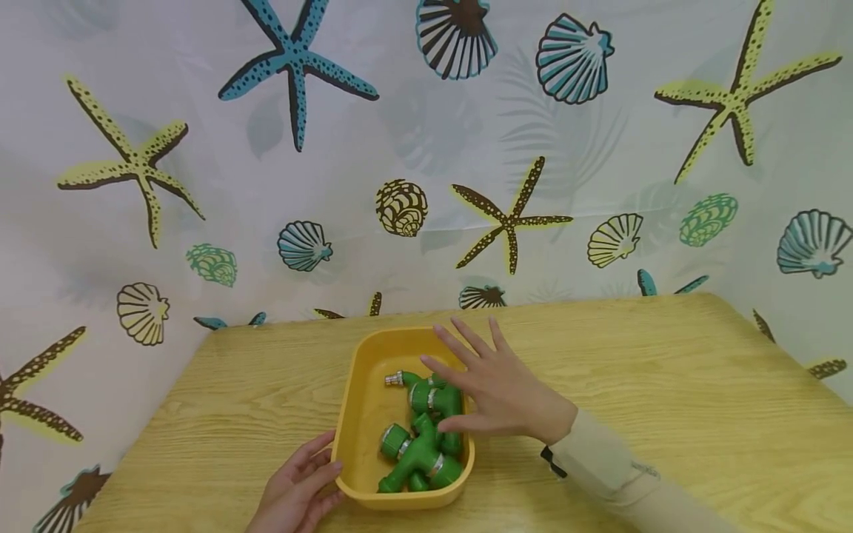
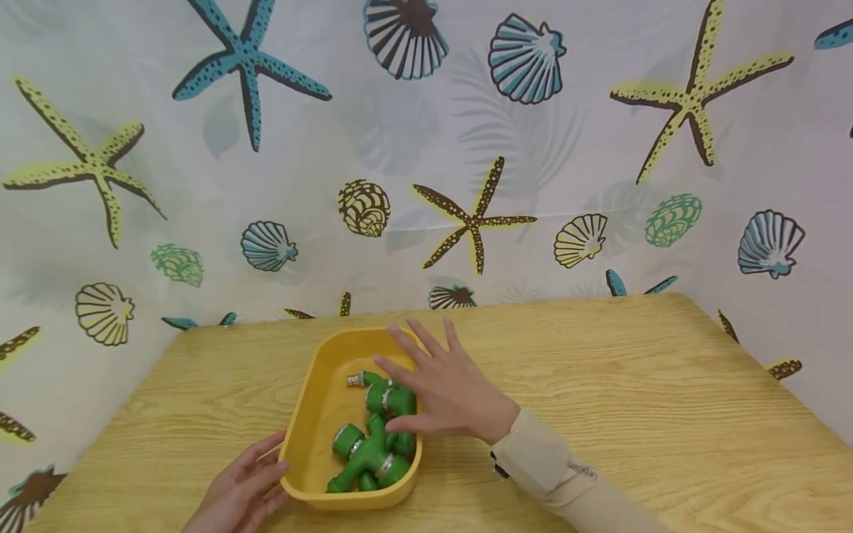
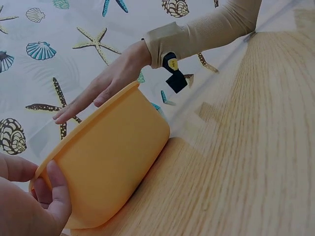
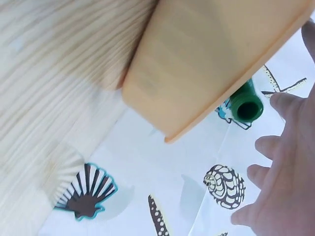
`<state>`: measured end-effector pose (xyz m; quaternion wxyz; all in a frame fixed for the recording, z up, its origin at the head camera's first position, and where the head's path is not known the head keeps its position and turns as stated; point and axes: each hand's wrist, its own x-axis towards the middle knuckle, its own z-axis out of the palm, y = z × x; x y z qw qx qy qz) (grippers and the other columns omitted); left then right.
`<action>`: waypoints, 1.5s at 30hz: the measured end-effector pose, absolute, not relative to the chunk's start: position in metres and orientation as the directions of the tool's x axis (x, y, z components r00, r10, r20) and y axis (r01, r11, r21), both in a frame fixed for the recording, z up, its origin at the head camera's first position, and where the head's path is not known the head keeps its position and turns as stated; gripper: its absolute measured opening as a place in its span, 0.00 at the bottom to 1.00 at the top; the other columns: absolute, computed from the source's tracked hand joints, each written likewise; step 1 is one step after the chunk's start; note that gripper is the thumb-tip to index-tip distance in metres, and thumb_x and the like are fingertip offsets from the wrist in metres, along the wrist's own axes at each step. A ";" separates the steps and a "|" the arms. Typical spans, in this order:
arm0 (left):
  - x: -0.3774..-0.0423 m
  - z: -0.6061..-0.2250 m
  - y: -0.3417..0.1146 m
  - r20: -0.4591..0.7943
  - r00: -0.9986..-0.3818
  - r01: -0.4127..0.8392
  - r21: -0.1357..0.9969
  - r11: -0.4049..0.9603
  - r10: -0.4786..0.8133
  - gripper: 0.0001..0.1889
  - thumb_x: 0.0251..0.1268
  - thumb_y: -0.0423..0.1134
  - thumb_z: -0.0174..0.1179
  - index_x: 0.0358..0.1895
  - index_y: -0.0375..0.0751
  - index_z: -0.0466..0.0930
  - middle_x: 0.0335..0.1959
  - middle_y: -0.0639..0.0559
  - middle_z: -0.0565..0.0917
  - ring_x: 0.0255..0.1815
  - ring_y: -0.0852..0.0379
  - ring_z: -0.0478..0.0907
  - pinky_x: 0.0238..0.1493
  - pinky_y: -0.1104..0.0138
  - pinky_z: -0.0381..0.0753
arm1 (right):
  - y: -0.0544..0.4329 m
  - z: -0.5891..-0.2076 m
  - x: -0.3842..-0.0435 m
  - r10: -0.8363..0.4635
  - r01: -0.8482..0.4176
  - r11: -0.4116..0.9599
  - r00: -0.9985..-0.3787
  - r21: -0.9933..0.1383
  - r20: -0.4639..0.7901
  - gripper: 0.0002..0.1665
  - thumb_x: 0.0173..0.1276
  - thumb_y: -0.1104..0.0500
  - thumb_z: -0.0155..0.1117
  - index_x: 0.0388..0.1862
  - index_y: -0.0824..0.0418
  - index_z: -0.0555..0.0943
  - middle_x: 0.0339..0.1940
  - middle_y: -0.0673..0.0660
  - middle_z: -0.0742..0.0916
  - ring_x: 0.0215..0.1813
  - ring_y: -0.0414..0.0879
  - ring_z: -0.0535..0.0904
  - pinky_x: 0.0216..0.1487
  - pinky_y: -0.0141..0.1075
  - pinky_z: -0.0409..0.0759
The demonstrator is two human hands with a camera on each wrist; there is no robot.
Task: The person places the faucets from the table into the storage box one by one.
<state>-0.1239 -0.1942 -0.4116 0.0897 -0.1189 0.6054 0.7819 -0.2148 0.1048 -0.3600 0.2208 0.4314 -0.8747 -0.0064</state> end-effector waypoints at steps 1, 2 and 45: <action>-0.124 -0.412 -0.195 -0.294 -0.956 -0.284 0.925 -0.251 -0.002 0.27 0.64 0.26 0.60 0.67 0.34 0.67 0.47 0.46 0.75 0.42 0.52 0.78 0.40 0.63 0.82 | 0.108 -0.360 -0.215 -0.756 -0.749 0.628 -0.524 0.211 0.392 0.54 0.63 0.19 0.22 0.74 0.50 0.66 0.76 0.63 0.58 0.76 0.61 0.47 0.65 0.71 0.44; -0.124 -0.412 -0.195 -0.294 -0.956 -0.285 0.925 -0.251 0.000 0.27 0.64 0.26 0.60 0.67 0.34 0.67 0.47 0.46 0.75 0.42 0.52 0.78 0.40 0.63 0.83 | 0.111 -0.360 -0.216 -0.755 -0.748 0.628 -0.519 0.215 0.400 0.54 0.63 0.19 0.22 0.74 0.50 0.65 0.77 0.63 0.58 0.76 0.61 0.46 0.65 0.71 0.42; -0.129 -0.405 -0.201 -0.338 -0.936 -0.351 0.904 -0.245 0.096 0.25 0.65 0.25 0.59 0.65 0.36 0.69 0.43 0.49 0.77 0.39 0.54 0.78 0.40 0.60 0.82 | 0.229 -0.380 -0.176 -0.677 -0.619 0.723 -0.544 0.307 0.497 0.46 0.56 0.26 0.59 0.64 0.56 0.77 0.74 0.63 0.64 0.70 0.65 0.59 0.67 0.69 0.43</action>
